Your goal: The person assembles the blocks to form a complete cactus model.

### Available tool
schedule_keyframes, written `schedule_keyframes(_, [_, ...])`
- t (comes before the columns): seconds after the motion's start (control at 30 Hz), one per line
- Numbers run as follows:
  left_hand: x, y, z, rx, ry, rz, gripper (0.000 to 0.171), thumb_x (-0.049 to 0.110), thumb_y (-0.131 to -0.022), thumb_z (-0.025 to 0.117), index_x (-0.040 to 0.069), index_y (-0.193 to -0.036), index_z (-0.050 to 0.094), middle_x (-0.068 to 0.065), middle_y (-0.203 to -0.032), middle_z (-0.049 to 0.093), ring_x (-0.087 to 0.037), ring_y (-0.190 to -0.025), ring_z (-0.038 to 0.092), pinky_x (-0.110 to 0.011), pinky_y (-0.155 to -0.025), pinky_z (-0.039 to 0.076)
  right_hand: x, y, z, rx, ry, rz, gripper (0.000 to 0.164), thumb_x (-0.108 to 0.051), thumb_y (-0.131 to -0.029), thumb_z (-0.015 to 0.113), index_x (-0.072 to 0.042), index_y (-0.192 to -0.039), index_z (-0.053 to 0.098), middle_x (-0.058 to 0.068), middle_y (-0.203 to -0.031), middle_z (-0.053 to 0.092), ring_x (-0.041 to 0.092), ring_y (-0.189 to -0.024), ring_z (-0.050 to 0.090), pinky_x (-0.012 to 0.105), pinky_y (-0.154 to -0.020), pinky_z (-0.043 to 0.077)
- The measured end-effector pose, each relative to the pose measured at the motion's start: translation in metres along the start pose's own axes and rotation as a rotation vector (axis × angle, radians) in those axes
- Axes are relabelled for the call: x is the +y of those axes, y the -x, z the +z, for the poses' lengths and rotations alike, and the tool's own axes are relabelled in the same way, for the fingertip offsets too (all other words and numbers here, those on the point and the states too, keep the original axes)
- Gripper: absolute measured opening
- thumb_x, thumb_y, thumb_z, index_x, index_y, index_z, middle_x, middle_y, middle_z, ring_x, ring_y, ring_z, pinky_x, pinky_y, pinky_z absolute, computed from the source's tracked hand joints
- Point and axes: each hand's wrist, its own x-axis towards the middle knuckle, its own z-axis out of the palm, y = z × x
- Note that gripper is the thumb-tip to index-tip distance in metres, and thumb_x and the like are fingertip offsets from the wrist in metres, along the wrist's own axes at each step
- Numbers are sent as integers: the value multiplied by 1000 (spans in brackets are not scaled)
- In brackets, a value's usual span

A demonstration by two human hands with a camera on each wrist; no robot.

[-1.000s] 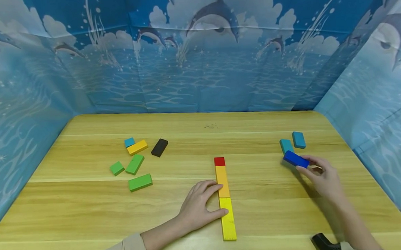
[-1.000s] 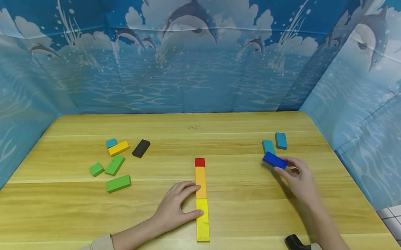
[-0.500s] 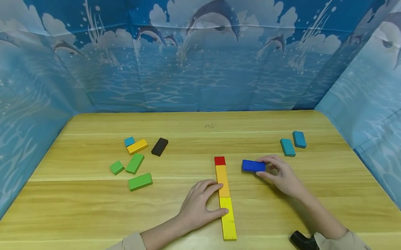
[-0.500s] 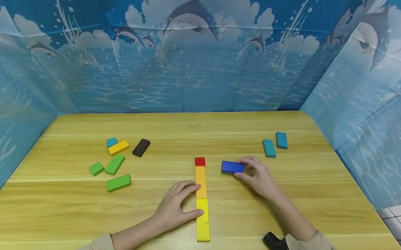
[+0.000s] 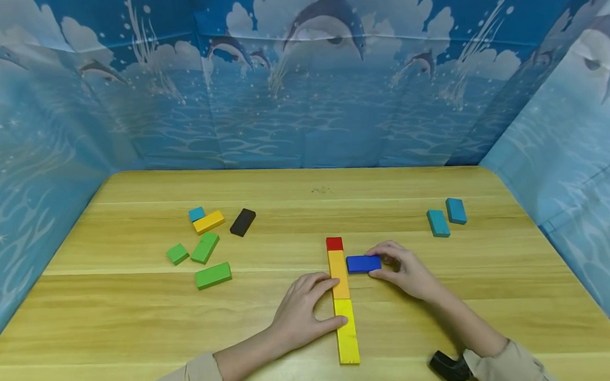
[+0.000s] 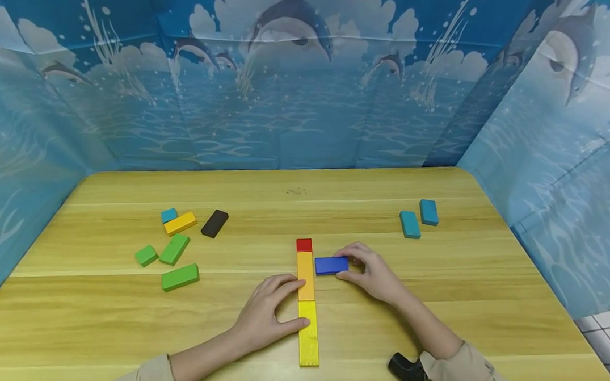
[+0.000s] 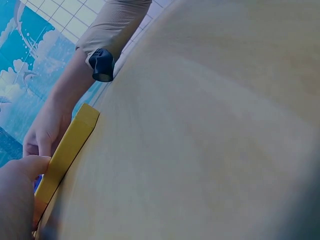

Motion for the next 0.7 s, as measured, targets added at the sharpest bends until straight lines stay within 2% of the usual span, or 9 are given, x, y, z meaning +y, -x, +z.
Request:
schedule_keyframes(0.33, [1,0,0,2,2,0,62,54,-79,61,22,-131,50,3,-131,45,-15,-122,37,-40,-99,33,-1,0,2,-48,-5,47,28,-10,-78,71,-11,-105,64,1,-103,59,11,-83,48,21,-69,42])
schedule_keyframes(0.7, [1,0,0,-5,1,-6,62,56,-80,59,23,-132,49,3,-133,44,-16,-124,36,-41,-100,33,-1,0,2,-59,-18,68,27,-11,-78,71,-10,-105,64,2,-101,59,14,-83,47,21,-69,41])
